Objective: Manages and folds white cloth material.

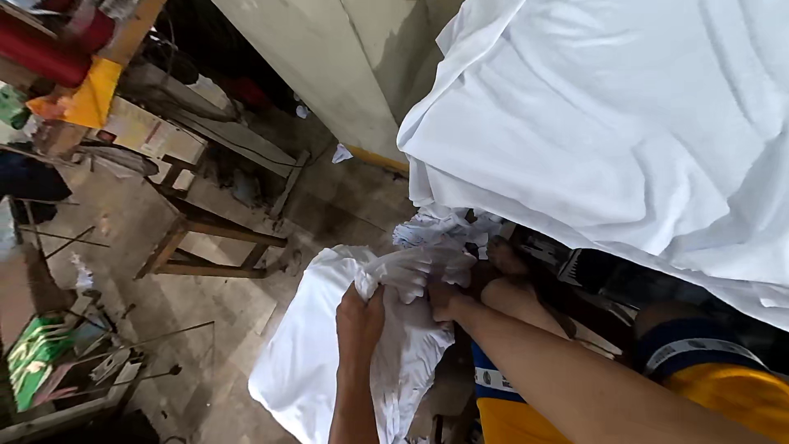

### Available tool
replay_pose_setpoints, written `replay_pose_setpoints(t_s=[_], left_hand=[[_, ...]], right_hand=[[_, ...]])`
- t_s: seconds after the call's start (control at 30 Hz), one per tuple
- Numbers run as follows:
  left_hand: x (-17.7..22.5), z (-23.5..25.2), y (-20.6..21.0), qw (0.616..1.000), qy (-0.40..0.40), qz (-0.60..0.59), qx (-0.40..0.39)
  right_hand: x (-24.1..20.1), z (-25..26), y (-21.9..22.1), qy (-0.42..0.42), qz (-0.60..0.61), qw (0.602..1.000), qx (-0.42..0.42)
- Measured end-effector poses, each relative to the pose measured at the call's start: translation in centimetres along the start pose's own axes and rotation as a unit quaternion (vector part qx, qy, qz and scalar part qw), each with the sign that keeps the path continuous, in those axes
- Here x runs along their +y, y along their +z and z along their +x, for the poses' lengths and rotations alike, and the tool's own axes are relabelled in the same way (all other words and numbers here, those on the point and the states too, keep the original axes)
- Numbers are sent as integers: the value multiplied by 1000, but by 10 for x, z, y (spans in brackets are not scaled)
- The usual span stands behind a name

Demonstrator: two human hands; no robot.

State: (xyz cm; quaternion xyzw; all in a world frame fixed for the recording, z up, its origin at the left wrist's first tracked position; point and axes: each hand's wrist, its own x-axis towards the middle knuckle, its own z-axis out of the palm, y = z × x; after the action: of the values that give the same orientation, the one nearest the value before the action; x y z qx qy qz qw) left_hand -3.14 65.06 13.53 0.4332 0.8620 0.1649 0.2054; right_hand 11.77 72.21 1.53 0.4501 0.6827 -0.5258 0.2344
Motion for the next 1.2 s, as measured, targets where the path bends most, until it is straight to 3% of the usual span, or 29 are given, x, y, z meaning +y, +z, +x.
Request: replay_pose_setpoints(t_s=[0.1, 0.33, 0.43, 0.53, 0.63, 0.7, 0.8, 0.9, 1.0, 1.1, 1.2], left_hand=[[-4, 0, 12, 1000, -10, -16, -15], [-5, 0, 9, 999, 1, -13, -33], [7, -7, 17, 995, -4, 66, -74], [26, -17, 43, 977, -20, 177, -115], [16, -3, 27, 992, -31, 111, -49], [10, 5, 0, 998, -19, 62, -11], [4, 6, -20, 1000, -12, 8, 10], [-3, 5, -9, 1000, 3, -26, 0], [-2, 8, 2, 1000, 8, -21, -13], [-4, 7, 0, 999, 25, -9, -29], [-5, 0, -1, 996, 64, 16, -61]], right_hand=[[-3, 4, 8, -5, -40, 999, 3], [24, -8, -40, -46, 1, 995, 91], [25, -17, -75, -87, 148, 984, 57], [-10, -43, -101, -174, 354, 919, 24], [-37, -47, -97, -169, 432, 885, 46], [-26, -35, -81, -115, 385, 913, 70], [8, -13, -27, -55, 196, 979, 9], [11, -6, 8, -8, 44, 998, -48], [5, -9, 3, -18, -48, 998, -28], [12, -27, -20, -23, -34, 999, 25], [19, -29, -52, -40, 88, 994, 45]])
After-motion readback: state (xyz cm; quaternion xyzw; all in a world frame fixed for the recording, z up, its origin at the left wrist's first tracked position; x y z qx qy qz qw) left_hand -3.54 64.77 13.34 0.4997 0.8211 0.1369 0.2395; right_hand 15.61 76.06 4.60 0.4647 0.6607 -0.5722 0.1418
